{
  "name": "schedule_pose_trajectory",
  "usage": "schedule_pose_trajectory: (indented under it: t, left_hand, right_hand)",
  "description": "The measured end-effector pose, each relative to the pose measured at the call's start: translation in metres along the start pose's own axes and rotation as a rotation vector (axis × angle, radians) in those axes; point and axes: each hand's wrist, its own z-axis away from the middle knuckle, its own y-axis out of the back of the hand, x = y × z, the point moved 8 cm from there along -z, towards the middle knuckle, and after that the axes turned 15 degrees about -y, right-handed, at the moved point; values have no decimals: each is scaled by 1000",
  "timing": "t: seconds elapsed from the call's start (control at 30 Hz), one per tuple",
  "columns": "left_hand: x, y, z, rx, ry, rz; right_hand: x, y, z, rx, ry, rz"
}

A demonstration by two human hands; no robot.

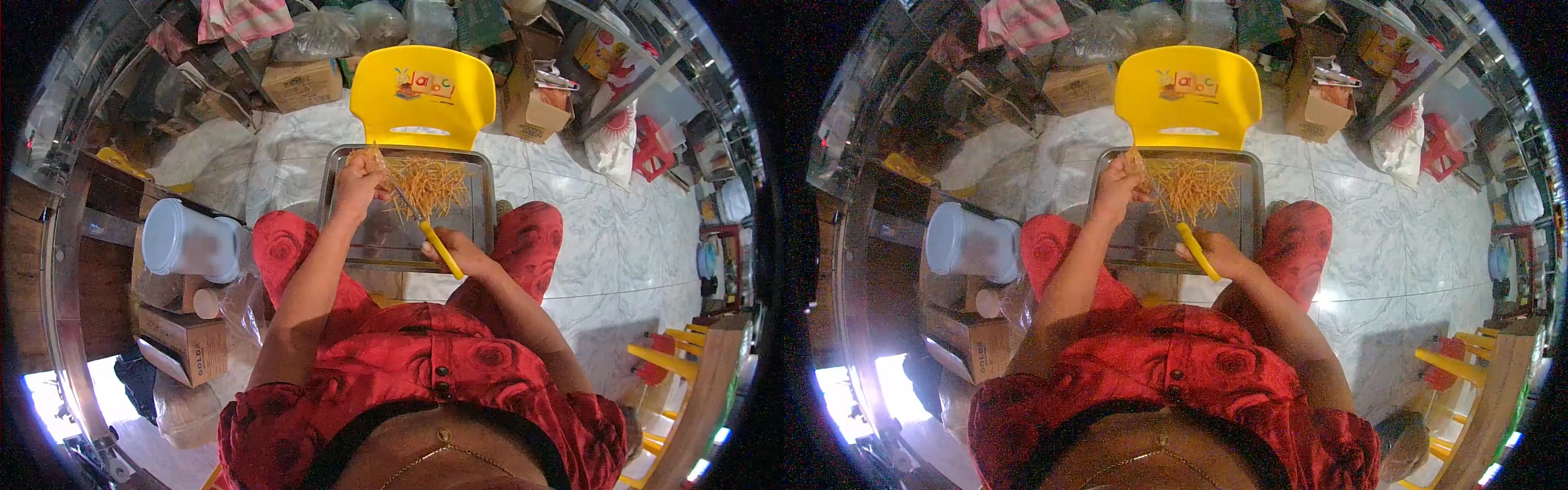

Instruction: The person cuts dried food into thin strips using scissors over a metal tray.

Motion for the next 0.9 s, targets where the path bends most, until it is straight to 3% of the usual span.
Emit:
schedule_pose_trajectory:
  t: [0.33,0.67,0.9]
  left_hand:
    - [1,2,2,121,-40,14]
    - [2,2,0,82,-87,-84]
    - [1,3,4,137,-71,-128]
  right_hand:
    - [-1,4,0,57,16,137]
    - [-5,7,4,81,-84,339]
    - [-6,10,7,177,-13,367]
